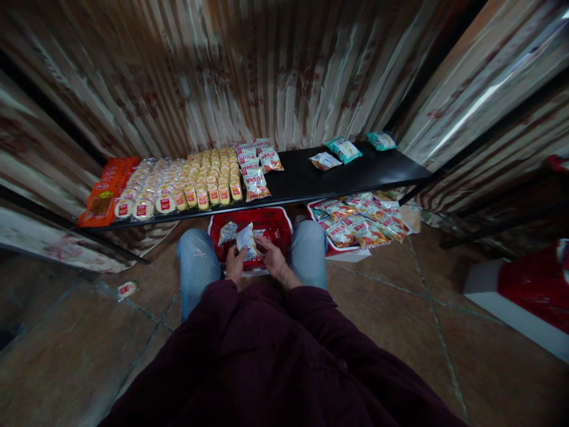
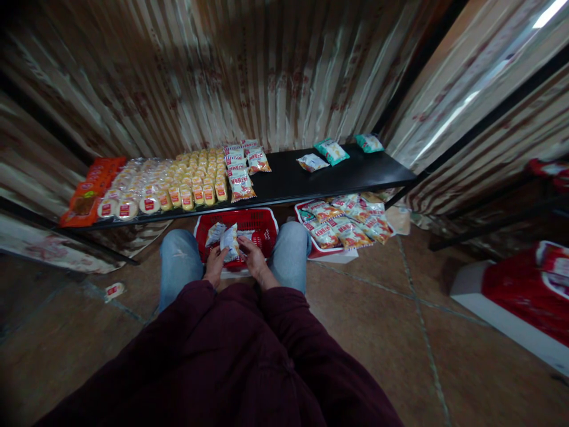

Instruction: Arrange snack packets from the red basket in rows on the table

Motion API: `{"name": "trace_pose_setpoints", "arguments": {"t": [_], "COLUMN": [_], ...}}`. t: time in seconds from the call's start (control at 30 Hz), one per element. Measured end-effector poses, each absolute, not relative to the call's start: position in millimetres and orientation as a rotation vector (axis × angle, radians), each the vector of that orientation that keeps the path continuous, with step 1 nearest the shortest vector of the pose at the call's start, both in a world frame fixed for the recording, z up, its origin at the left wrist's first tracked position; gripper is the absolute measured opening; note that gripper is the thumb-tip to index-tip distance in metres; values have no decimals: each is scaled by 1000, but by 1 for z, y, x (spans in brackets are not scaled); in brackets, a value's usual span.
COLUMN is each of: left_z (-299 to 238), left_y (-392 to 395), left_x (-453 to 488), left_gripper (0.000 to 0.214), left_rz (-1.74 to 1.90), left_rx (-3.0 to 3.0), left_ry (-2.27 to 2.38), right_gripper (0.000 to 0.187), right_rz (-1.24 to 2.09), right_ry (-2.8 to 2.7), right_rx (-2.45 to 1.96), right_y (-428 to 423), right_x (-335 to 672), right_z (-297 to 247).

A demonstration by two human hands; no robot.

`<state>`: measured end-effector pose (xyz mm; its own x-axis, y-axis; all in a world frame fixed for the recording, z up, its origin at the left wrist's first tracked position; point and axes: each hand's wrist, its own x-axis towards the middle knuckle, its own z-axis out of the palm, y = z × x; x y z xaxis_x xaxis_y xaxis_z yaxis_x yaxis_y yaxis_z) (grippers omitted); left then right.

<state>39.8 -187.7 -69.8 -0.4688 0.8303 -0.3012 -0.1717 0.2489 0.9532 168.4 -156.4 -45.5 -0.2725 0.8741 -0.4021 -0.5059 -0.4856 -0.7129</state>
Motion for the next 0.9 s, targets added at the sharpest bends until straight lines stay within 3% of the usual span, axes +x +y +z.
{"name": "trace_pose_setpoints", "arguments": {"t": [0.4, 0.9], "left_z": [-76, -61], "left_y": [-185, -188], "left_x": [38, 39], "left_gripper": [32, 40], "left_rz": [1395, 1399], "left_rx": [572, 686], "left_ry": [1687, 1659], "right_gripper": [27, 39], "right_rz": [1875, 1730], "right_ry": [-616, -650], "right_rx": [-984, -1090], "right_y": [-158, -150], "right_x": [167, 159], "right_z": [-43, -70]}}
